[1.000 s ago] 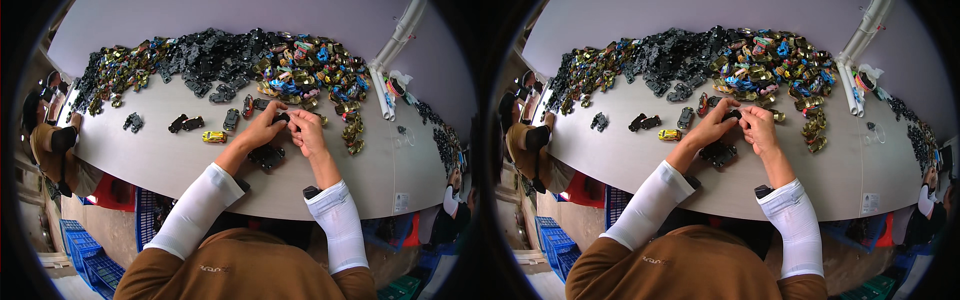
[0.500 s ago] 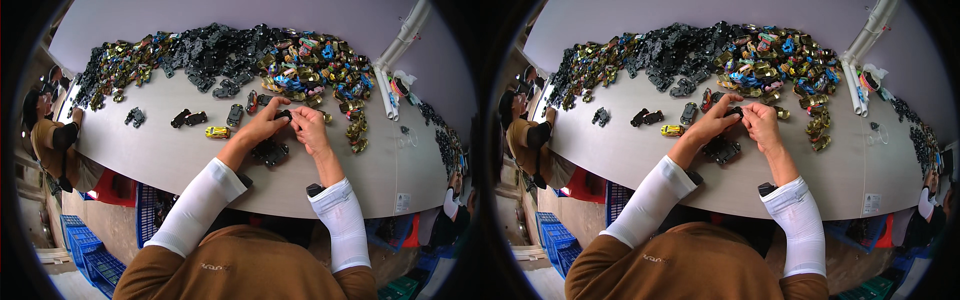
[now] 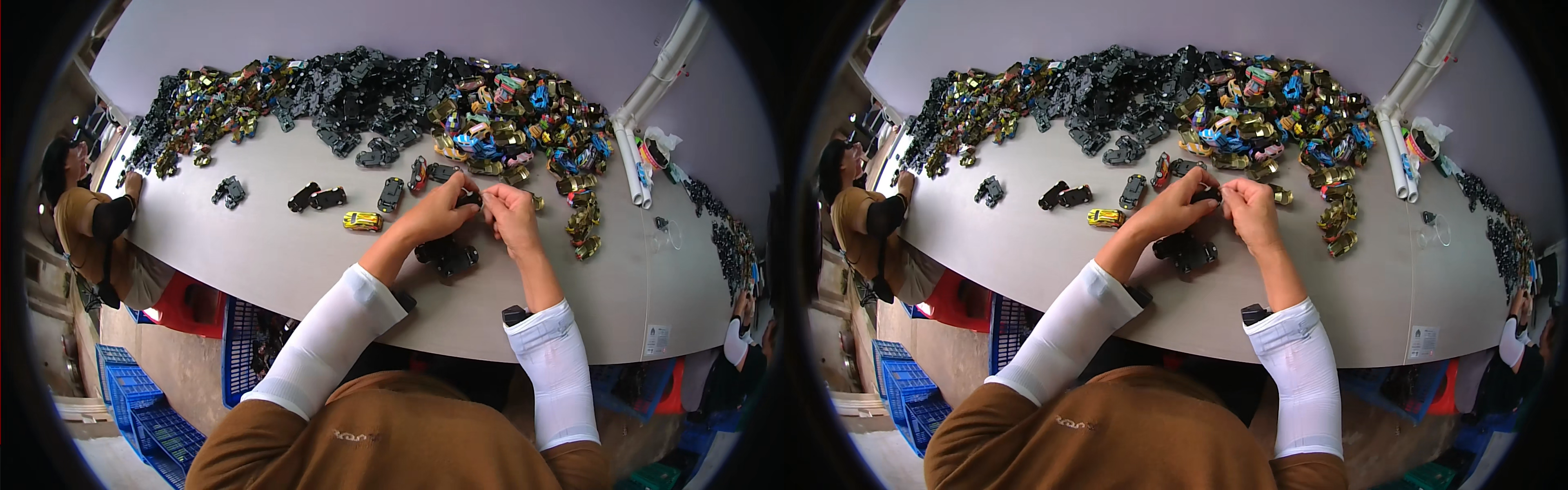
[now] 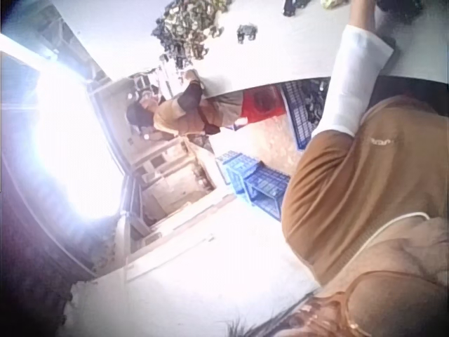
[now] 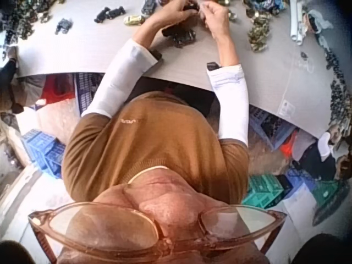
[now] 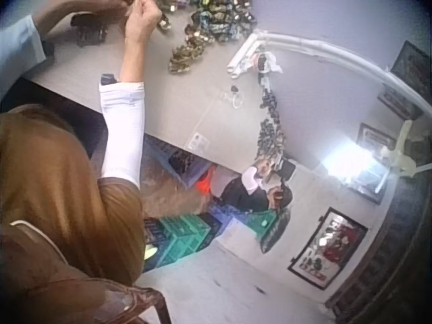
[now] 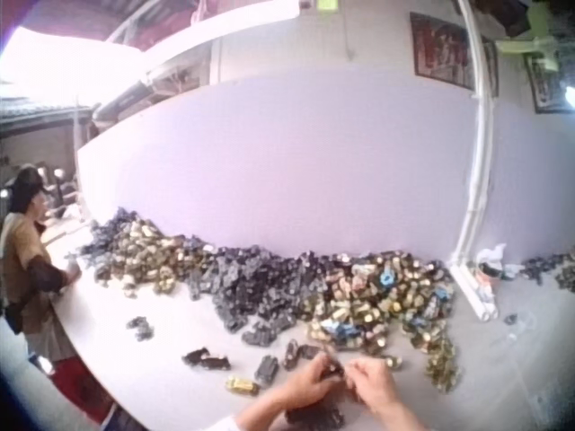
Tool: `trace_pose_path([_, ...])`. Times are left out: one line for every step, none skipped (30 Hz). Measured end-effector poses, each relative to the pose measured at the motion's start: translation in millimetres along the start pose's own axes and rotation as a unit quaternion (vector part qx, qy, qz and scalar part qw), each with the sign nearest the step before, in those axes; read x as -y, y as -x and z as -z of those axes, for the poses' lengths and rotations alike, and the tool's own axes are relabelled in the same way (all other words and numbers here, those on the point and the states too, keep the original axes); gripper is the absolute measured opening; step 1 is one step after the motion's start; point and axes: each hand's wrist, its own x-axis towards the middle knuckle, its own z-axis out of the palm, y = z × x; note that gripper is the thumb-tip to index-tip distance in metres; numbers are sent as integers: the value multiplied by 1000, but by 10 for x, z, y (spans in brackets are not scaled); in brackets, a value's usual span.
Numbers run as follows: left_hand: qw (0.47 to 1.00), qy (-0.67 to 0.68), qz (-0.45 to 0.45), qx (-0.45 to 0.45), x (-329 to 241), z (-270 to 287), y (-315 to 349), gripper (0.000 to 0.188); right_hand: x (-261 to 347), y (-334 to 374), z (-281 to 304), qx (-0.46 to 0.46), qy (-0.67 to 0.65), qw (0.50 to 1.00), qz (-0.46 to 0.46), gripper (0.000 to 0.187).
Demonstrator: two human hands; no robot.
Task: The person is seen putting together parts of toy cars.
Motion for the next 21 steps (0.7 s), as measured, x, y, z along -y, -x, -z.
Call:
trace_pose_path([1000, -1, -2, 1, -94, 39, 41, 35, 82, 39, 52, -8, -59, 995, -76, 12])
trace_pose_path([996, -84, 7, 16, -182, 100, 89, 32, 33, -8, 129, -31, -71, 996, -35, 19])
trace_pose_path([986, -164, 14, 34, -278, 131, 111, 30, -81, -69, 275, -36, -70, 996, -35, 19])
trace_pose_path([987, -151, 27, 48, -359, 165, 113, 24, -165, -137, 418, -105, -8, 994, 7, 15])
trace_pose_path([987, -150, 22, 52, -369, 163, 83, 24, -248, -163, 549, -173, 54, 982, 49, 11])
trace_pose_path([985, -172, -30, -3, -340, 195, 72, 21, -190, -158, 573, -171, 53, 983, 49, 11])
trace_pose_path([976, -192, -81, -56, -313, 222, 53, 19, -121, -148, 618, -180, 105, 977, 50, 10])
trace_pose_path([963, -238, -73, -106, -286, 247, 29, 16, -55, -136, 641, -189, 158, 968, 51, 10])
trace_pose_path([944, -272, -117, -146, -237, 241, -5, 20, -11, -128, 688, -191, 161, 967, 51, 10])
trace_pose_path([929, -300, -145, -161, -193, 225, -52, 20, 28, -125, 727, -169, 193, 966, 47, 10])
trace_pose_path([912, -327, -173, -176, -151, 205, -96, 21, 53, -120, 759, -146, 224, 963, 42, 12])
trace_pose_path([913, -326, -175, -174, -113, 197, -135, 21, 49, -115, 764, -126, 252, 957, 75, 17])
trace_pose_path([910, -349, -163, -153, -77, 191, -167, 23, 53, -98, 770, -129, 253, 956, 74, 17])
trace_pose_path([906, -373, -150, -133, -42, 189, -197, 25, 60, -66, 772, -89, 330, 935, 92, 21])
trace_pose_path([906, -374, -151, -132, -36, 202, -207, 25, 68, -29, 752, -48, 403, 908, 109, 26])
trace_pose_path([901, -397, -124, -121, -30, 218, -214, 25, 141, 17, 707, -12, 458, 888, 43, 32])
trace_pose_path([895, -420, -97, -110, -23, 236, -211, 24, 78, 3, 705, -12, 457, 888, 43, 32])
trace_pose_path([895, -420, -101, -110, -23, 237, -206, 24, -19, -6, 737, -21, 469, 880, 69, 30])
trace_pose_path([887, -435, -106, -111, 0, 247, -204, 25, -96, -46, 746, -28, 480, 872, 96, 29])
trace_pose_path([879, -450, -111, -112, 21, 254, -205, 26, -160, -88, 751, -29, 480, 871, 99, 29])
trace_pose_path([878, -451, -112, -113, 8, 248, -205, 26, -140, -109, 726, 4, 310, 948, 78, 27])
